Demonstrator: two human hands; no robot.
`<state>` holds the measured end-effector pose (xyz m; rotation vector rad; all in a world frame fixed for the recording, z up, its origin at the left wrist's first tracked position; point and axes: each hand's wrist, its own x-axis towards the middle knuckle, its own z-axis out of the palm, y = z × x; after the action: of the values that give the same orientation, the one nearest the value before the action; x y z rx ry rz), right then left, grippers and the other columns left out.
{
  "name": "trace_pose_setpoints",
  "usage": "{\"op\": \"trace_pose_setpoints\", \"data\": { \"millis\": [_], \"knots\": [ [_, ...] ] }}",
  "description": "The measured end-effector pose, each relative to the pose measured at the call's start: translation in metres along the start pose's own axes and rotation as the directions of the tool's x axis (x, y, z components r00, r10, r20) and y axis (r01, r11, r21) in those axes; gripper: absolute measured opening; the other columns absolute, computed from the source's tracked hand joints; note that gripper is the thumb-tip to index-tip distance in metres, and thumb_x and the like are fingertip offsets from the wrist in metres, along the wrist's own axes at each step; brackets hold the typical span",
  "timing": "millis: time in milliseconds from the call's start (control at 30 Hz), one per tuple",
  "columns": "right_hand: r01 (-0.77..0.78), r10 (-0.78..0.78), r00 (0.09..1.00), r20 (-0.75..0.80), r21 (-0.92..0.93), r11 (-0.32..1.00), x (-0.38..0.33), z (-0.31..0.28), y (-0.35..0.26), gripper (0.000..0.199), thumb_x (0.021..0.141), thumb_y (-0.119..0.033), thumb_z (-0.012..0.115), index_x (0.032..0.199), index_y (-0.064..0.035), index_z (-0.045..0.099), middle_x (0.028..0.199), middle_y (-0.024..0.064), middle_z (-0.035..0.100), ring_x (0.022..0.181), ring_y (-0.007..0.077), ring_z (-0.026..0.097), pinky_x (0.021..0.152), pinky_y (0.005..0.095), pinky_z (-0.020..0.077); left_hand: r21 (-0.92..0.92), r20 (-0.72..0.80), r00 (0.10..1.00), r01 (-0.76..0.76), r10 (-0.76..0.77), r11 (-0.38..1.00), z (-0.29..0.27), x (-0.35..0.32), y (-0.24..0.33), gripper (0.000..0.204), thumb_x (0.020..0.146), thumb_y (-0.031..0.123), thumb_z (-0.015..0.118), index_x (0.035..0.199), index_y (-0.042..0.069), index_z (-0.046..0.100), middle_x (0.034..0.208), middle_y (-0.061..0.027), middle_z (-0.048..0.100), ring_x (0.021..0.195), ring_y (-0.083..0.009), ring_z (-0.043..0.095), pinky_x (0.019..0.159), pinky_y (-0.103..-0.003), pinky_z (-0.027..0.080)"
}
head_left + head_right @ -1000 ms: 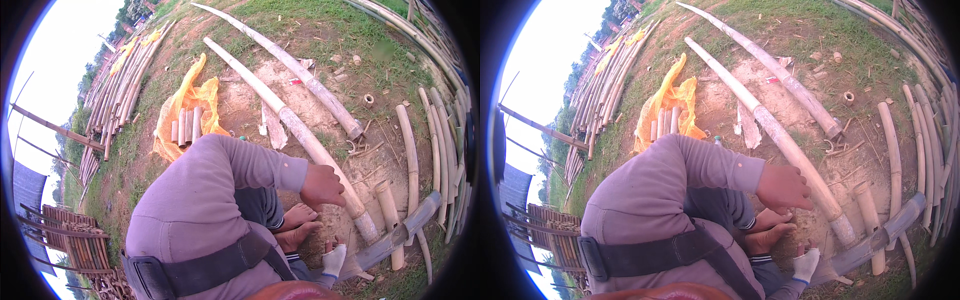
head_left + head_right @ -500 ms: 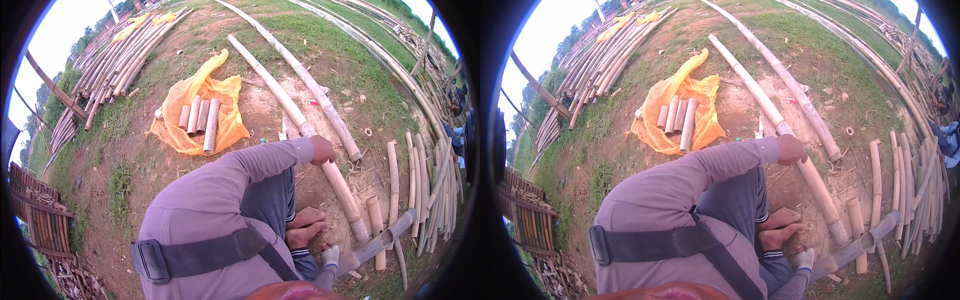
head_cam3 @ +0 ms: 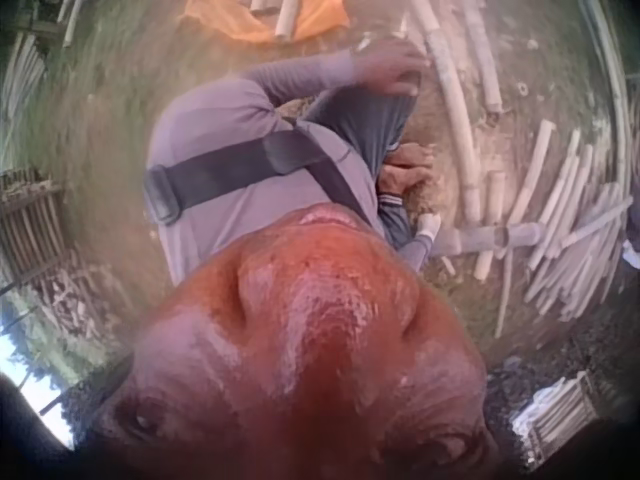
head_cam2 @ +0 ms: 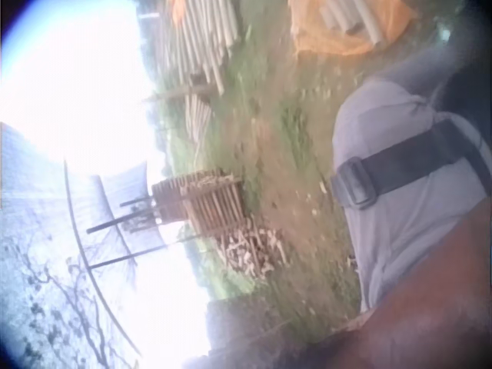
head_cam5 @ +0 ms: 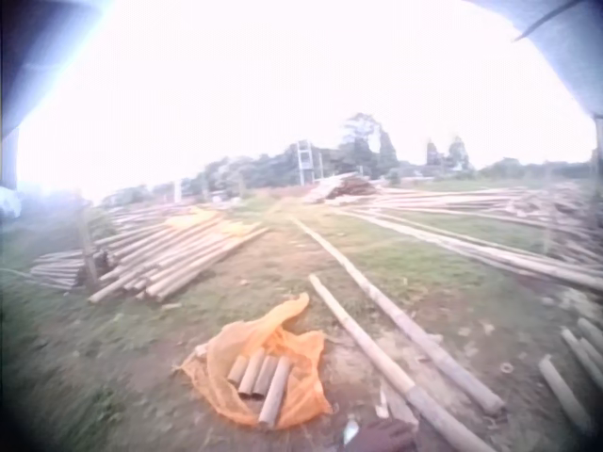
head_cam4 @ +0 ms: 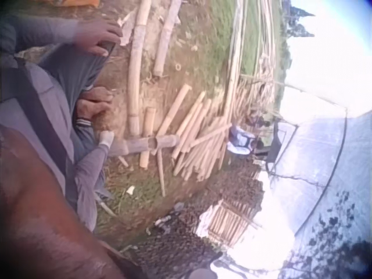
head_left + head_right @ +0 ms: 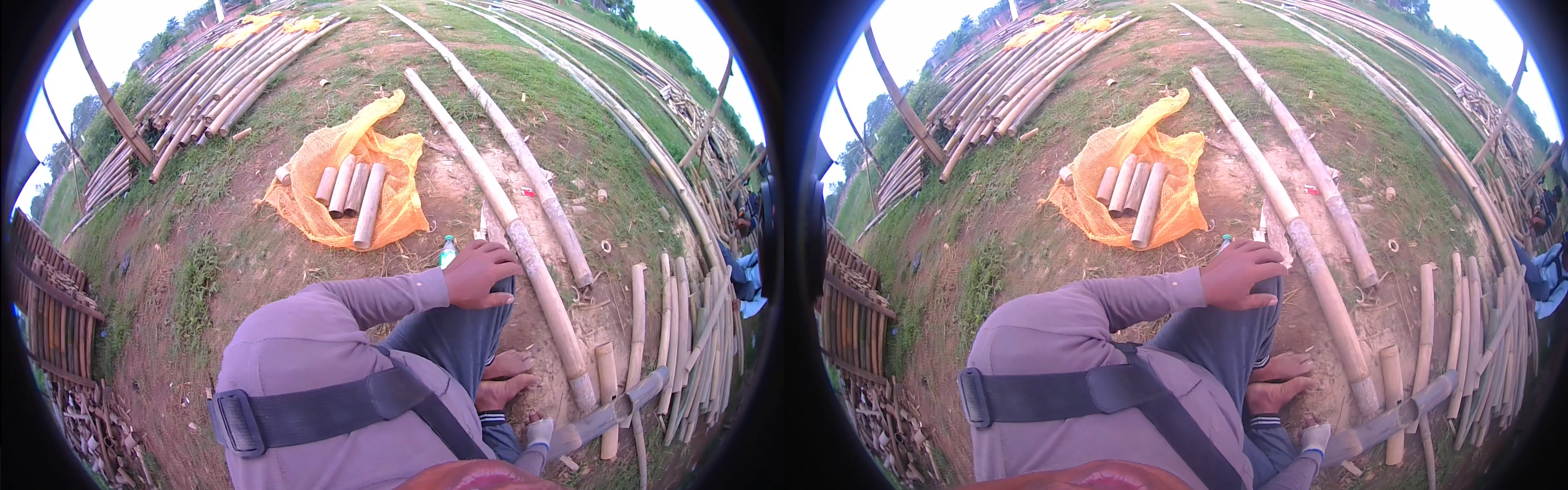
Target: The person uses a hand saw to cut long bamboo poles into shorter segments. They position each pole on a support, saw through it, and then move the cut pieces aside.
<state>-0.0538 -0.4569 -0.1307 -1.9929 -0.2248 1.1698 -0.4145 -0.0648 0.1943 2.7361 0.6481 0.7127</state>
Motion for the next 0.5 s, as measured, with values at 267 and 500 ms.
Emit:
{"op": "trace_pose_setpoints", "data": {
  "millis": [267,500],
  "knots": [
    [0.046,-0.046,0.999,0.011,-0.005,0.999,0.016,-0.013,0.01,0.038,0.098,-0.015,0.076,0.128,0.0046,0.065,0.083,0.0067,0.065,0.061,0.0171,0.059,0.055,0.0345,0.0497,-0.05,-0.032,0.992,-0.124,0.122,0.991,0.007,-0.072,0.024,0.083,0.084,0.051,0.08,0.158,0.025,0.052,0.178,-0.0222,0.018,0.162,-0.0511,0.017,0.129,-0.068,0.02],
    [0.145,-0.157,0.984,-0.088,-0.13,0.981,-0.011,-0.002,-0.027,0.043,0.098,-0.019,0.076,0.131,0.0056,0.064,0.096,0.0133,0.071,0.075,0.0199,0.066,0.062,0.0371,0.0537,-0.012,-0.061,0.991,-0.117,0.116,0.993,0.041,-0.066,0.019,0.079,0.084,0.052,0.08,0.155,0.029,0.056,0.178,-0.0209,0.019,0.161,-0.0523,0.018,0.128,-0.066,0.023]
  ]
}}
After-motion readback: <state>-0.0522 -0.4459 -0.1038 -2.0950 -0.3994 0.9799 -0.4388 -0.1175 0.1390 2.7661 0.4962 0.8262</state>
